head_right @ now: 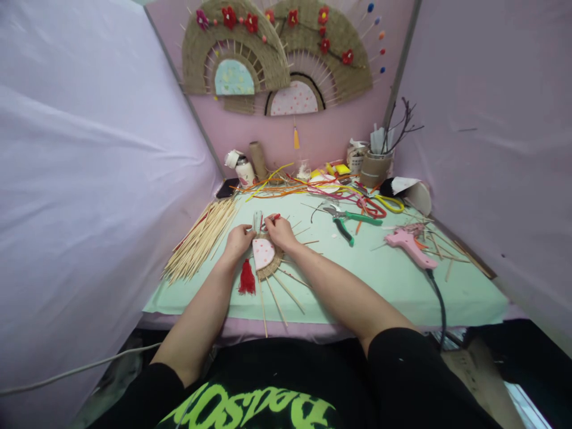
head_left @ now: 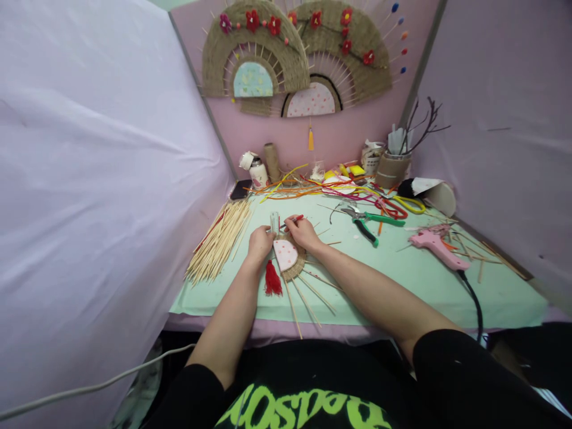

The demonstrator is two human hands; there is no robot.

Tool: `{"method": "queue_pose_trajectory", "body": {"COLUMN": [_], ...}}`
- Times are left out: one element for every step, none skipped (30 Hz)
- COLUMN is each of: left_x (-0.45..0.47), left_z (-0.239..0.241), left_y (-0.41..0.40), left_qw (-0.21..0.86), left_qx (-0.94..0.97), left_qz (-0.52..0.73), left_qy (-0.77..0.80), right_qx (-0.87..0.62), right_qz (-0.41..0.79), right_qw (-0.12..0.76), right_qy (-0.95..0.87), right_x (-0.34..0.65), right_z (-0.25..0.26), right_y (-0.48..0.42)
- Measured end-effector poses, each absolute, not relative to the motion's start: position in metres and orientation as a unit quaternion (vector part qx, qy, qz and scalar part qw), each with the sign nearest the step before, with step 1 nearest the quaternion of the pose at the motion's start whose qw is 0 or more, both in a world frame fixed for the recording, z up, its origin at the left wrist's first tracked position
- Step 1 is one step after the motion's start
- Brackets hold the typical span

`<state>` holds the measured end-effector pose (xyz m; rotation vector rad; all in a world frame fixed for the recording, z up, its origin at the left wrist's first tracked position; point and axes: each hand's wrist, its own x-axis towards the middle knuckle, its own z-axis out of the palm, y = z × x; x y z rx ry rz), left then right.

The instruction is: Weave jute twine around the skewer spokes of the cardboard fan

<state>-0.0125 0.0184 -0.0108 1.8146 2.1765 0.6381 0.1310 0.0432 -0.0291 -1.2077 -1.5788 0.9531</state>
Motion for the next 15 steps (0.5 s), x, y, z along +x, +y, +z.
{"method": "queue_pose_trajectory", "body": {"left_x": [-0.0125,-0.0124,-0.0123,-0.0122,-0.0121,-0.012,-0.0119,-0.0118,-0.0117,-0.0117,-0.0117,-0.0117,-0.0117,-0.0116,-0.0115], "left_z": [-0.0106,-0.0104,-0.0103,-0.0101,-0.0099,-0.0097,-0.0094,-0.0092,-0.0089,-0.0086,-0.0084,-0.0082,-0.0081,-0.0081,-0.008], "left_y": [0.0183,0.0183,0.0182,0.0182,0.0182,0.0182,0.0183,0.0183,0.0183,0.0183,0.0183,0.0183,0.0183,0.0183,0.0183], "left_qw": [0.118,0.119,0.119,0.12,0.121,0.121,0.122,0.122,0.122,0.122,0.122,0.122,0.123,0.123,0.123], "left_qx": [0.62,0.62,0.62,0.62,0.62,0.621,0.621,0.621,0.621,0.621,0.621,0.621,0.621,0.622,0.621], "left_qz": [0.217,0.217,0.216,0.215,0.214,0.213,0.213,0.212,0.212,0.211,0.21,0.209,0.209,0.208,0.208], "left_qy": [0.744,0.744,0.745,0.745,0.745,0.745,0.745,0.745,0.745,0.745,0.745,0.745,0.745,0.745,0.745], "right_qx": [-0.49,-0.491,-0.492,-0.493,-0.493,-0.494,-0.494,-0.495,-0.495,-0.495,-0.495,-0.495,-0.495,-0.495,-0.495], "right_qz": [0.385,0.383,0.382,0.38,0.379,0.378,0.377,0.376,0.374,0.373,0.372,0.37,0.369,0.368,0.366], "right_qw": [0.452,0.451,0.451,0.451,0.451,0.45,0.449,0.448,0.447,0.447,0.446,0.445,0.445,0.444,0.444], "right_qy": [-0.639,-0.639,-0.639,-0.64,-0.64,-0.641,-0.642,-0.643,-0.644,-0.645,-0.646,-0.648,-0.649,-0.65,-0.651], "right_x": [0.131,0.131,0.1309,0.1308,0.1308,0.1307,0.1307,0.1307,0.1307,0.1307,0.1307,0.1307,0.1307,0.1307,0.1307], "right_z": [-0.0292,-0.0292,-0.0293,-0.0294,-0.0295,-0.0295,-0.0295,-0.0294,-0.0292,-0.0291,-0.0289,-0.0288,-0.0287,-0.0286,-0.0285], "right_y": [0.0433,0.0433,0.0434,0.0434,0.0434,0.0433,0.0433,0.0431,0.043,0.0429,0.0427,0.0426,0.0426,0.0425,0.0425]}}
